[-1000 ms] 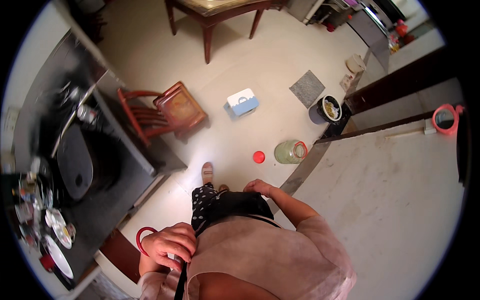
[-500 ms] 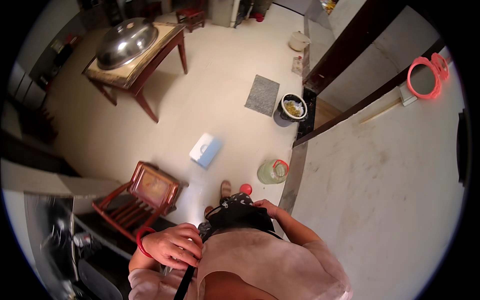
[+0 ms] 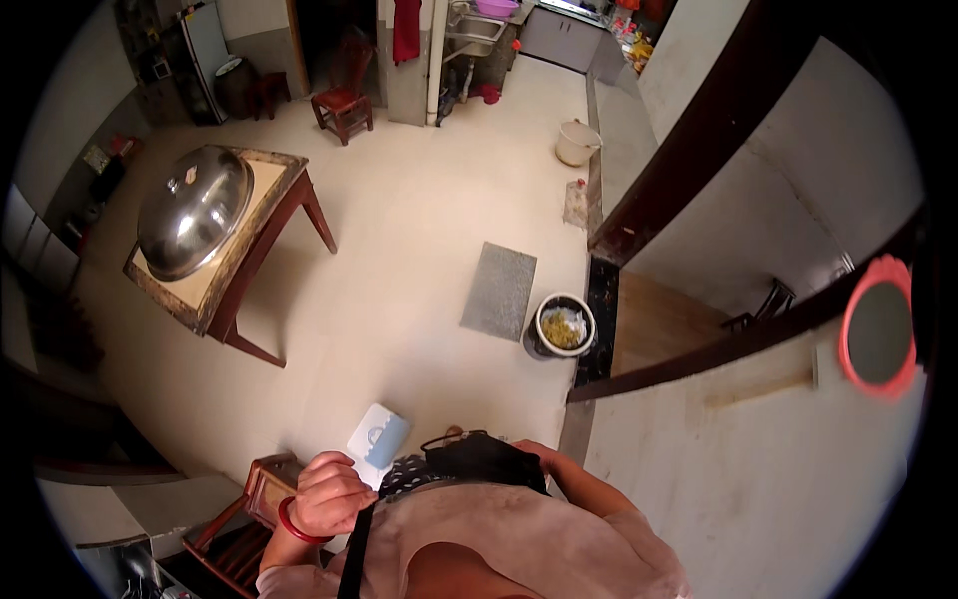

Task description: The person moves around a kitchen, handling various containers and kitchenware. They pick up a mug, transfer a yellow substance from a pink basin into the mug, and place the mug on a counter. They also handle a blue and white ceramic jar, wrapping it in plastic, and move a large jar with a red lid to a drawer.

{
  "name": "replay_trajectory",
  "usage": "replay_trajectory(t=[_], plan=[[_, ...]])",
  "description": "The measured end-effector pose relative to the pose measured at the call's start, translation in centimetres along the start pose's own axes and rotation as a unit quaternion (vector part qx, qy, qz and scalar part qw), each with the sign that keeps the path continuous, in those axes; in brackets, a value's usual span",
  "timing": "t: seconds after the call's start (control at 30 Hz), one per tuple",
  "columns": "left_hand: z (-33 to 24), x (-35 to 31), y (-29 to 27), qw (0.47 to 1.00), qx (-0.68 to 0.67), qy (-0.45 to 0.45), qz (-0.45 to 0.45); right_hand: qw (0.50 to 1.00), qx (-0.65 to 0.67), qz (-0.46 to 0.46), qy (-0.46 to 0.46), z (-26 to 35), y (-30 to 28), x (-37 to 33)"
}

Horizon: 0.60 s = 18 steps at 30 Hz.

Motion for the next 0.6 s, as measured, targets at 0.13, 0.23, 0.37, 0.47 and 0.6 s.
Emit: replay_trajectory(t=[0.13, 0.23, 0.37, 0.47, 0.6], plan=[[8.5, 4.5, 3.1, 1.0, -0.007, -0.03, -0.006, 0.998, 0.013, 0.055, 0.018, 2.1, -7.2, 3.0], [15.5, 8.5, 6.5, 0.998, -0.054, -0.014, 0.027, 0.973, 0.219, 0.058, 0.05, -4.5, -15.5, 7.6], [27.6, 13.3, 10.4, 0.994, -0.095, 0.005, 0.055, 0.943, 0.296, -0.097, 0.118, 5.4, -22.4, 4.6], [36.0, 19.1, 13.7, 0.978, -0.18, 0.07, 0.077, 0.935, 0.28, -0.186, 0.111, 14.2, -26.9, 2.4], [45.4, 29.9, 16.5, 0.956, -0.23, 0.161, 0.082, 0.904, 0.374, -0.184, 0.096, 18.1, -34.8, 3.0]])
Point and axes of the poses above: each hand's wrist, its own x-axis towards the middle knuckle, its own y-axis out of the palm, z = x × y, the point moved 7 cm from there along x, towards the middle knuckle, and after that the axes turned 8 degrees about y, right-handed, at the moved point
